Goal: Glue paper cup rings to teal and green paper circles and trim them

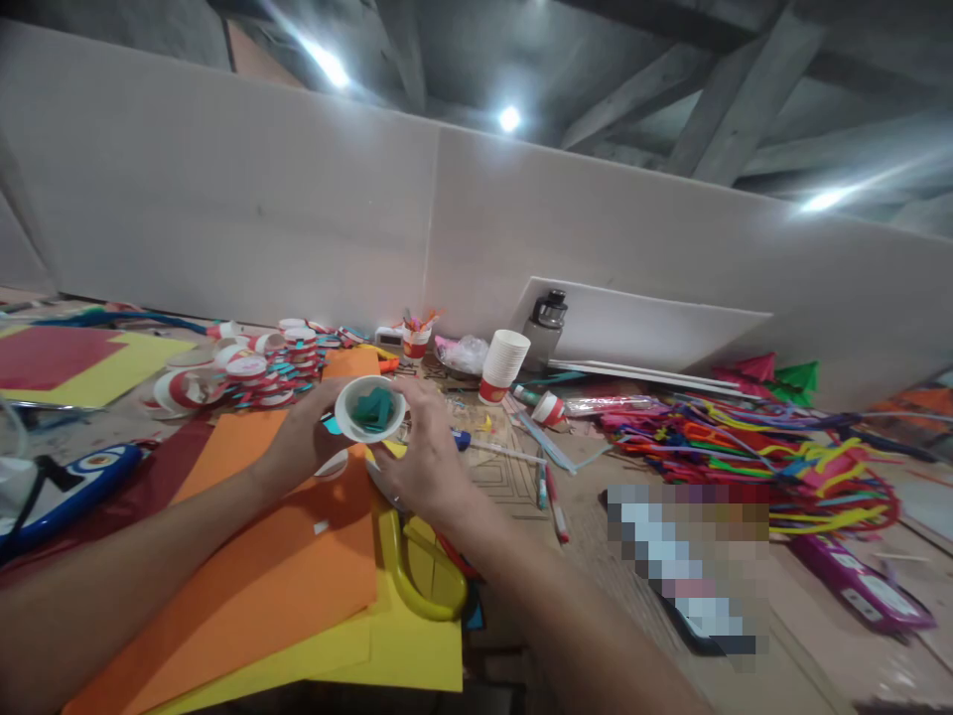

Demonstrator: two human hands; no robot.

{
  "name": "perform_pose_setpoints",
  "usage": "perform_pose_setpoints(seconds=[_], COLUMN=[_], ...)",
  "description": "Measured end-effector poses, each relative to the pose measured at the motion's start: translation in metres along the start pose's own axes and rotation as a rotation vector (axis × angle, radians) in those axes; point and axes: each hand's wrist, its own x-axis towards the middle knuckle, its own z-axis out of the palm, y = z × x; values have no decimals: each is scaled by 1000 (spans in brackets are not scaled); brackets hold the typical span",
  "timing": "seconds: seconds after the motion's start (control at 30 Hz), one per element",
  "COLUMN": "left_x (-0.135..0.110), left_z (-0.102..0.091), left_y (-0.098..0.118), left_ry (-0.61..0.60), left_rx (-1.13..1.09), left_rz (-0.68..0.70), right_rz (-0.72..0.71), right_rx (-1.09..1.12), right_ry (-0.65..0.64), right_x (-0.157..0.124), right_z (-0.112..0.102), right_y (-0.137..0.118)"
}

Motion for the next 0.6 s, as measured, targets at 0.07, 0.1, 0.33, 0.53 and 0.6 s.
perform_pose_setpoints(seconds=[0.07, 0.1, 0.33, 0.53, 0.6], left_x=[1, 2, 2, 1, 1], left_z=[-4, -5, -7, -8, -8], left_y=[0, 0, -5, -5, -5], left_ry=[-11, -17, -25, -35, -34], left_rx=[56, 82, 178, 162, 162], left_rz=[50, 73, 105, 78, 79], right_rz=[8, 8, -22, -18, -24], right_rx=[-87, -128, -308, -338, -334], right_ry=[-35, -66, -205, -213, -192], right_x=[0, 1, -2, -4, -4], right_z=[-9, -14, -13, -8, -10], right_y=[-5, -7, -12, -12, -14])
